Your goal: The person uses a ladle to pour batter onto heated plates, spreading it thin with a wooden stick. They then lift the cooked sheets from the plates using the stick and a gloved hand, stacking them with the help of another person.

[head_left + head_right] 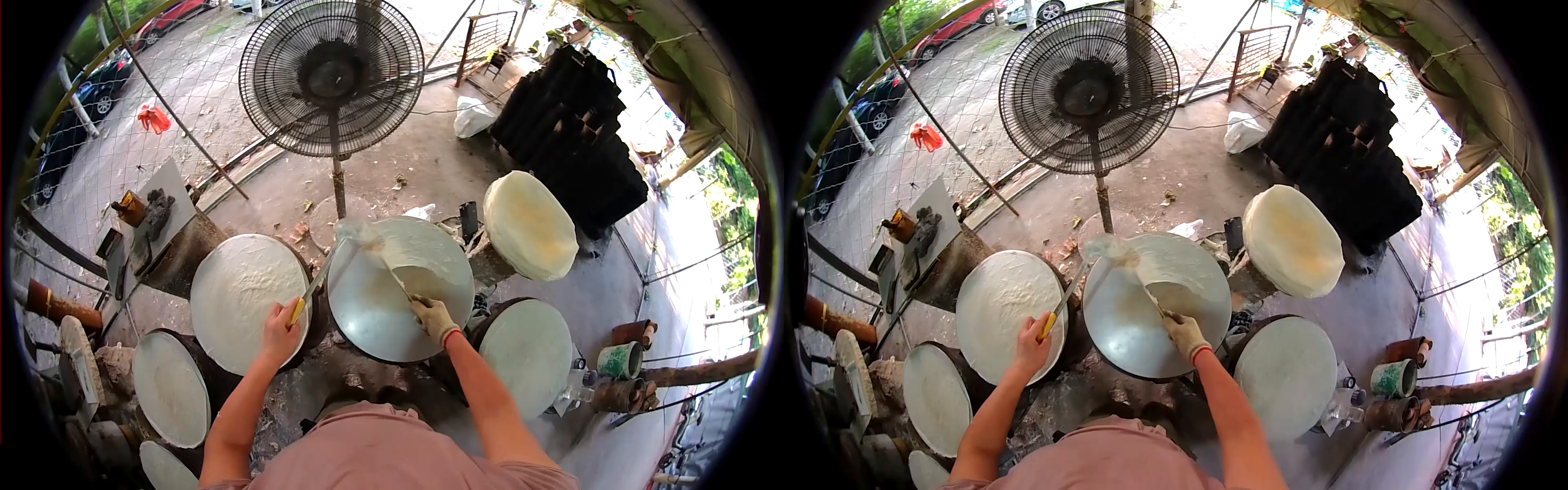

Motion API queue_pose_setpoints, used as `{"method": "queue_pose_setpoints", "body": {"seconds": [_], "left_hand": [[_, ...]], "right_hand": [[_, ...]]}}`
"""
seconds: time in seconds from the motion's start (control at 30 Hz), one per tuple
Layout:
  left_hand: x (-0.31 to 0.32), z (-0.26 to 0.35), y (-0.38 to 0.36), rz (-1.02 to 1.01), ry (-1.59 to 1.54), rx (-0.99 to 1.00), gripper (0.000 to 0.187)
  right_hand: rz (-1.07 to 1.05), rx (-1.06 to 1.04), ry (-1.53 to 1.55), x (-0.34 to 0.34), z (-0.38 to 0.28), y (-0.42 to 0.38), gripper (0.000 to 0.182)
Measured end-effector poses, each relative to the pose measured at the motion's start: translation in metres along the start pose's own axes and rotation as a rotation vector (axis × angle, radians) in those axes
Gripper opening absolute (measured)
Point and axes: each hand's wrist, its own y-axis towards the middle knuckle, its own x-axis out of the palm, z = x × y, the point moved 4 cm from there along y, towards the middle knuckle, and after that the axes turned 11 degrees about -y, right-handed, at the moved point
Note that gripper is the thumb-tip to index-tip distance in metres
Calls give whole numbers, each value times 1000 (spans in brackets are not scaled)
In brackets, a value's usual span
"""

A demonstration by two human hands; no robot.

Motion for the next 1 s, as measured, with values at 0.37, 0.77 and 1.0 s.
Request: {"method": "queue_pose_setpoints", "body": {"seconds": [0.37, 0.77, 1.0], "left_hand": [[20, 52, -46, 157, -1002, -414, 27], [12, 71, -129, 473, -1145, -506, 20], [19, 79, -162, 569, -1200, -600, 21]], "right_hand": [[-211, 62, -146, -33, 4, 10, 28], [-508, 131, -246, -76, 9, 14, 34], [-619, 237, -394, -59, -20, 50, 28]]}}
